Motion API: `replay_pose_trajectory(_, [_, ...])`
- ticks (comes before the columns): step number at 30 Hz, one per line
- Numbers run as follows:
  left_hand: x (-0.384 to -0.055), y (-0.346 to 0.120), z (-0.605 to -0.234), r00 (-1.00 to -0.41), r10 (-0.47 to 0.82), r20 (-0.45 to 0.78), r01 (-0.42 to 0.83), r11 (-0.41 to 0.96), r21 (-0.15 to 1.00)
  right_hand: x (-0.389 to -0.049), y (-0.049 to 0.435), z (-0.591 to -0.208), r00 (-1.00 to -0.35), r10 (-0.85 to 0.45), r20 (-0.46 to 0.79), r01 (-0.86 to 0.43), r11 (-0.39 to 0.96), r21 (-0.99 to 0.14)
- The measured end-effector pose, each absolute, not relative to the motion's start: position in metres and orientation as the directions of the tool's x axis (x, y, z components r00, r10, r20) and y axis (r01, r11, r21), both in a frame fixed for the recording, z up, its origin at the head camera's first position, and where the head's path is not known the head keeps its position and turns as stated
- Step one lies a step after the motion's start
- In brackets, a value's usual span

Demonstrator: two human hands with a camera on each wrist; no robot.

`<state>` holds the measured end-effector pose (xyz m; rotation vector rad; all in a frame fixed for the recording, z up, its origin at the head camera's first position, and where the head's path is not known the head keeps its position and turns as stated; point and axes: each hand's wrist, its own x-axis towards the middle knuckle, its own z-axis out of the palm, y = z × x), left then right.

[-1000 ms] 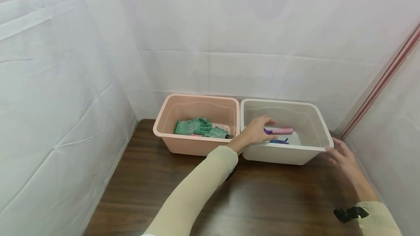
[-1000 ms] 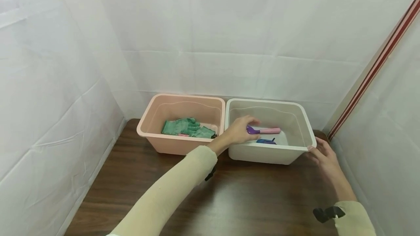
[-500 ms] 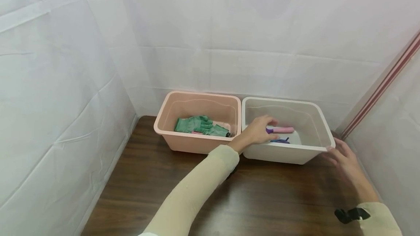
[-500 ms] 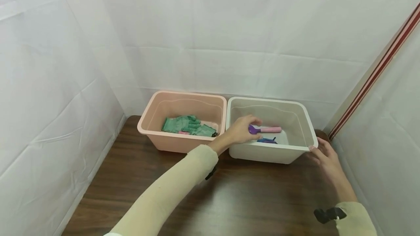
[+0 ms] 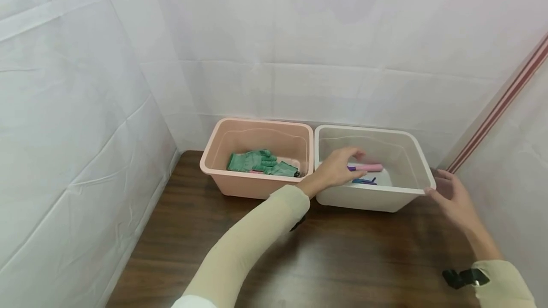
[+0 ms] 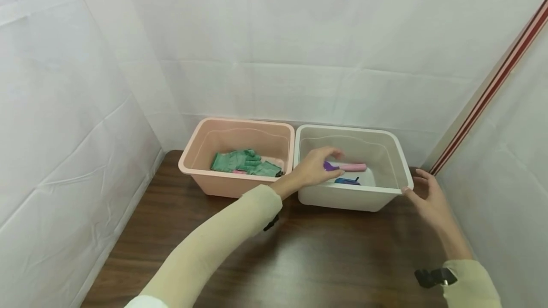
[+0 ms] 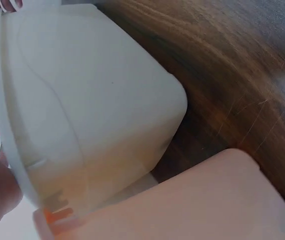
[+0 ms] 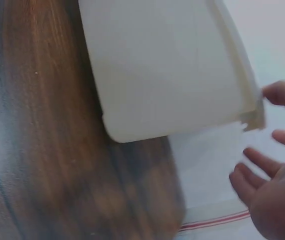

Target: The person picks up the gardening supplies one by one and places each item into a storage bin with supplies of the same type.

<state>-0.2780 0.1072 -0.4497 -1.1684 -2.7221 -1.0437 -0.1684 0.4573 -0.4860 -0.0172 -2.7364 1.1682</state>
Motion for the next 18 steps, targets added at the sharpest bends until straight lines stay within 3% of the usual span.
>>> replay_pose_trajectory(4, [-0.273,0.098,-0.435,-0.691,0.675,0.258,0.697,0.528,0.486,-0.166,0.442,-0.466,-0.987,0.044,0.152,-0.068,0.748,-0.660])
replay_pose_trajectory(8, [-0.260,0.080,-0.414,-0.661,0.717,0.223,0.737,0.564,0.372,-0.167,0.422,-0.440,-0.971,-0.071,0.228,-0.196,0.780,-0.594])
replay_pose_trajectory(14, [-0.246,0.041,-0.384,-0.601,0.785,0.148,0.782,0.539,0.312,-0.166,0.386,-0.395,-0.941,-0.205,0.270,-0.318,0.811,-0.491])
replay_pose_trajectory(18, [-0.240,0.012,-0.365,-0.613,0.782,0.110,0.781,0.578,0.238,-0.165,0.363,-0.369,-0.929,-0.235,0.287,-0.345,0.832,-0.435])
